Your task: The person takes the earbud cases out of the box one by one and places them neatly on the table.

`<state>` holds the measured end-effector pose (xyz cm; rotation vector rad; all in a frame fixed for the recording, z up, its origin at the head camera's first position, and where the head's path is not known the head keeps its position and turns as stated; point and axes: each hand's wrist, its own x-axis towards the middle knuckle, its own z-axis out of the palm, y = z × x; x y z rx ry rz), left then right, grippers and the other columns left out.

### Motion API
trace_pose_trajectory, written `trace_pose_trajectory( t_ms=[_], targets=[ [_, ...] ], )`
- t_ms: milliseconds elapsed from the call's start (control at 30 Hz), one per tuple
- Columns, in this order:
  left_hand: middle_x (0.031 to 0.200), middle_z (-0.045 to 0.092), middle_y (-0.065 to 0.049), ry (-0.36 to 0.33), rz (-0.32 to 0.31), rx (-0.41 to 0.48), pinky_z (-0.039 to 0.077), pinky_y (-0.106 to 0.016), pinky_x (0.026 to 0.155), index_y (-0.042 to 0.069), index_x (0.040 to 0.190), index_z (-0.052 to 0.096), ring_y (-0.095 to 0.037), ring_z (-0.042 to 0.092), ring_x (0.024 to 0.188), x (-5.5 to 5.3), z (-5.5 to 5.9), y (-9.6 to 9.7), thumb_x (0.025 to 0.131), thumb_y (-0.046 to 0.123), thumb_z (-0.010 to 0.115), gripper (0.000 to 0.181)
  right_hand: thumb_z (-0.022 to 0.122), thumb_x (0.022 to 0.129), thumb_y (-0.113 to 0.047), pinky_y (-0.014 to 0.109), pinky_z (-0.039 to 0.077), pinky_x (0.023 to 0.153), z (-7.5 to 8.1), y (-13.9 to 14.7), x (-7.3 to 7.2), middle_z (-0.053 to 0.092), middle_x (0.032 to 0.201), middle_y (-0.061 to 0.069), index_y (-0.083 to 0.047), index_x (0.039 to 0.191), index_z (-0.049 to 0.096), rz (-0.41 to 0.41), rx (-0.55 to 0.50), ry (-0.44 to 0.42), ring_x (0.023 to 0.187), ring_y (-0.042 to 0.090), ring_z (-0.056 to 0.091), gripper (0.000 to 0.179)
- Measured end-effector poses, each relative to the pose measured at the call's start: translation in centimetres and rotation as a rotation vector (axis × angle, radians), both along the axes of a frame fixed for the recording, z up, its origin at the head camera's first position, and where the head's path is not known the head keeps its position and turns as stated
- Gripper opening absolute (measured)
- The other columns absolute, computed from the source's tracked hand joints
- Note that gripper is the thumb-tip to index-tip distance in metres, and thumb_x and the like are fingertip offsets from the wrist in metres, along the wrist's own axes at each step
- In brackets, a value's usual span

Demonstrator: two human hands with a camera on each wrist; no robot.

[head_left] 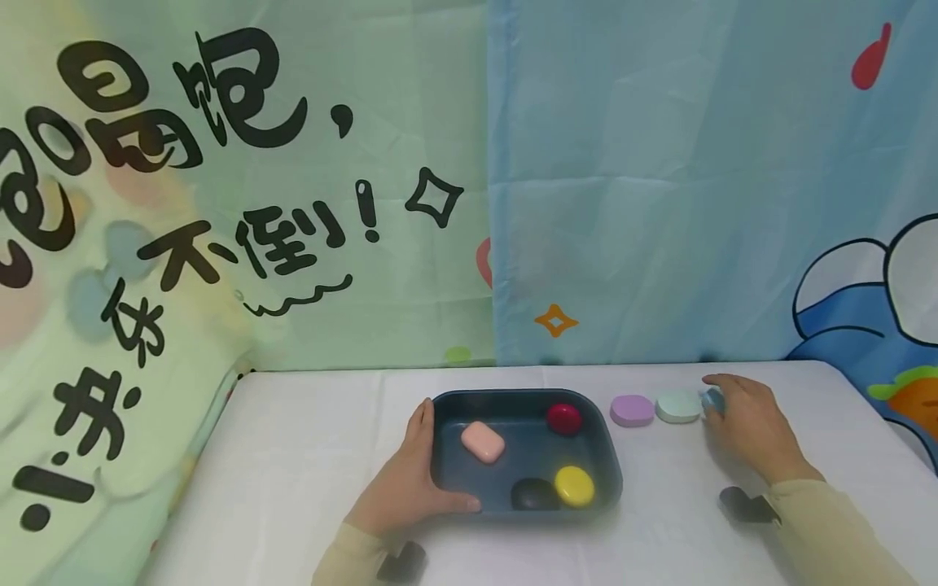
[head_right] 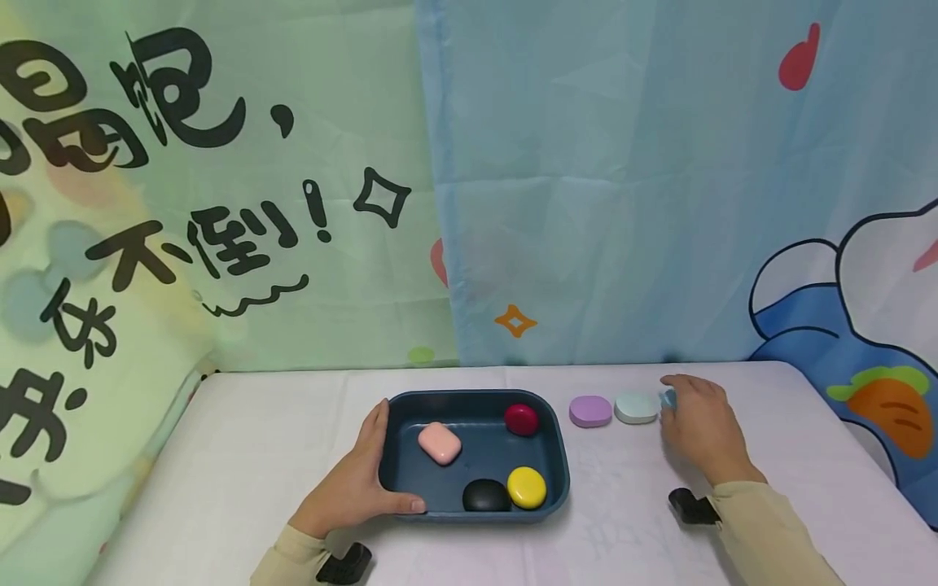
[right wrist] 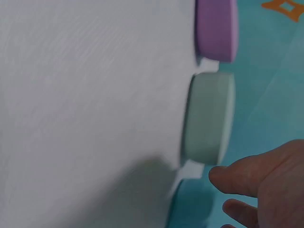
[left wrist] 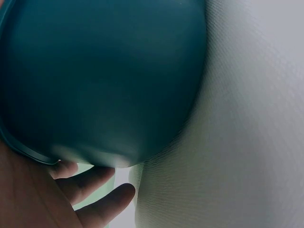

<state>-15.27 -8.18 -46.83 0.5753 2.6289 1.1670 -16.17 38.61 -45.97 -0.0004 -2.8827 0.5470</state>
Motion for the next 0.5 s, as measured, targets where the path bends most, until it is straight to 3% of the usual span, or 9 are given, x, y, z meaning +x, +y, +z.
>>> trace_pose_trajectory(
  t_ms=[233,500],
  targets=[
    [0.168,-0.002,-0.014,0.001,-0.002,0.006,0.035,-0.047,0.113,0.004,0.161,-0.004,-0.03,0.024,0.149,0.0,0.0,-0.1,0.066,0.062,0.086,0.143,0.066,0.088,0.0,0.073,0.028,0.101,1.9,-2.3,0.4,0.043,0.134,0.043,0.016,0.127,0.053,0.033,-0.001,0.04,0.123,0.062,0.034,0.044],
    [0.168,-0.003,-0.014,-0.001,-0.002,-0.002,0.035,-0.047,0.113,0.006,0.161,-0.005,-0.031,0.026,0.148,0.0,0.0,0.0,0.067,0.063,0.086,0.143,0.069,0.087,-0.001,0.071,0.032,0.1,2.9,-5.4,1.0,0.048,0.132,0.039,0.014,0.123,0.058,0.078,-0.001,0.133,0.124,0.058,0.037,0.041]
  ],
)
